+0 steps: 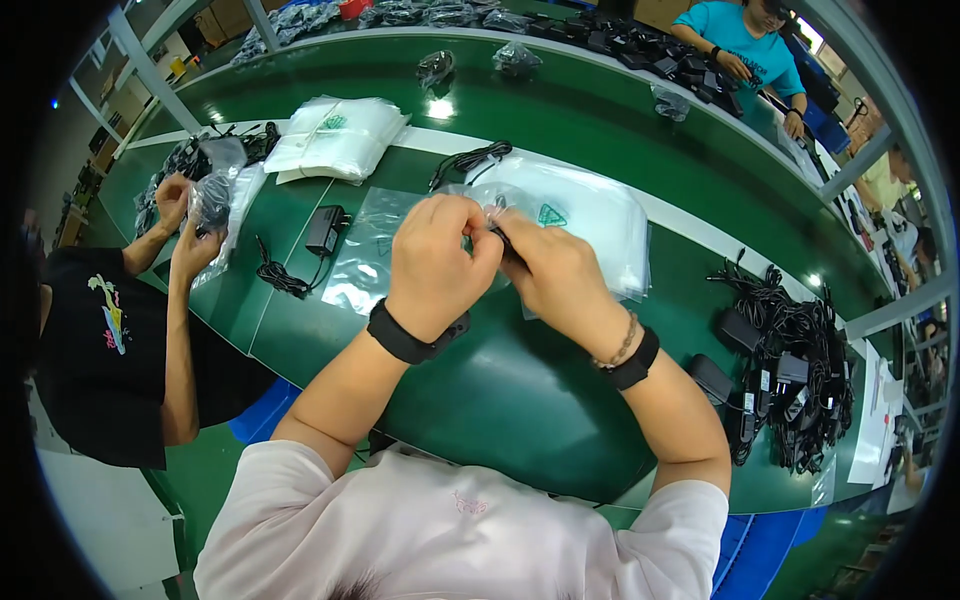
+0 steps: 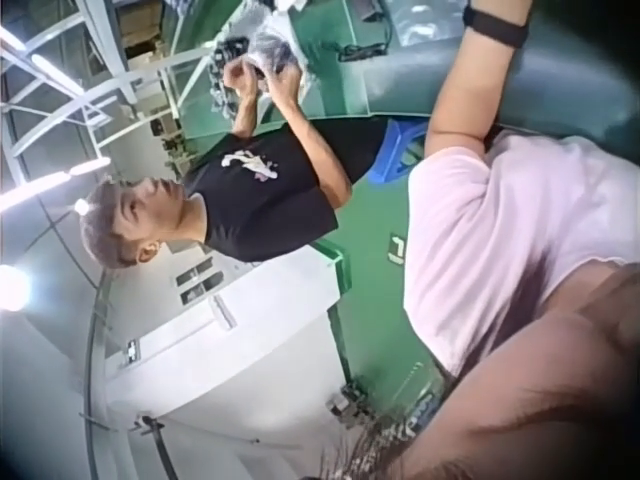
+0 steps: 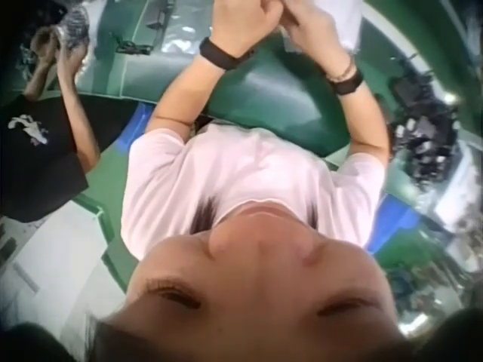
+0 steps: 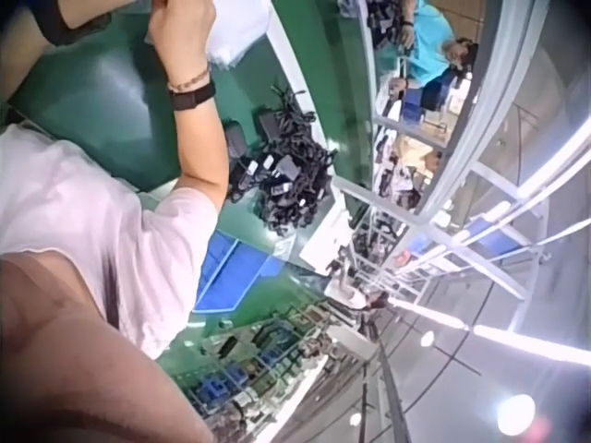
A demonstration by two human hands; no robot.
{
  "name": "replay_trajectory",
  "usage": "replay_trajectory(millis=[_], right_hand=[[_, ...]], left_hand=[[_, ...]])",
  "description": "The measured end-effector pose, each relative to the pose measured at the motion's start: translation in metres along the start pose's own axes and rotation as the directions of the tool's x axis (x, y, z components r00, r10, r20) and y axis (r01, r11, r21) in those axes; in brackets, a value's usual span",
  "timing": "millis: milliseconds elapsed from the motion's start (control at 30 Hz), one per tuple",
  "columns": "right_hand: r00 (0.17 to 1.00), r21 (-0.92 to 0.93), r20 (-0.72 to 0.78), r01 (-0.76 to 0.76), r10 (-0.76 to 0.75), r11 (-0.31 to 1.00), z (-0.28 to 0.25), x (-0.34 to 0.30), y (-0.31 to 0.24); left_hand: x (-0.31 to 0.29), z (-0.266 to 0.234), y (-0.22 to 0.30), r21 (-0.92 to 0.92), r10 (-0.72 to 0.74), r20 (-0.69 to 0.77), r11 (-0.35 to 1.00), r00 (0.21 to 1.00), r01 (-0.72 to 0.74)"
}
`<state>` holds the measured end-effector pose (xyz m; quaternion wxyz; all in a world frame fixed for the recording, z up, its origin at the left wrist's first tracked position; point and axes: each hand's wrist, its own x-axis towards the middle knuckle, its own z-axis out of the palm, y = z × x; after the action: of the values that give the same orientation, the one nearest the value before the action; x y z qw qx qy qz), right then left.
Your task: The person picks up a power adapter and a bundled cable, places them together into a plastic bag, and sets the bagged items aside. They then repeat this process with another adapter and cable.
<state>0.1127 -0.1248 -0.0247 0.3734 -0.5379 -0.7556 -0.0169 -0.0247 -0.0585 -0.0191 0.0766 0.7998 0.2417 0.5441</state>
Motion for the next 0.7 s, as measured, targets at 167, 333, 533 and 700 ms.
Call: replay_trajectory(millis=[167,333,533,700], right_hand=[[0.995,0.067,-0.096,0.012,-0.005,0.998,0.012,0.002,-0.016],[0.964,0.086,0.187,0.176,-0.189,0.981,0.015,0.0,0.004],[0.977,-0.013,0.144,0.158,-0.154,0.987,0.019,-0.004,0.016],[0.992,0.078,0.11,0.055,-0.063,0.995,0.006,0.002,-0.006]], left_hand=[[0.0,-0.003,-0.001,-0.159,-0.125,0.021,0.979,0.992,0.127],[-0.006,0.002,0.001,-0.072,0.094,-0.04,0.993,0.995,-0.097],[-0.002,-0.003,0.0,-0.209,-0.001,0.097,0.978,0.995,0.021],[0.016,-0.016,-0.04,-0.316,-0.04,0.027,0.948,0.999,0.047]])
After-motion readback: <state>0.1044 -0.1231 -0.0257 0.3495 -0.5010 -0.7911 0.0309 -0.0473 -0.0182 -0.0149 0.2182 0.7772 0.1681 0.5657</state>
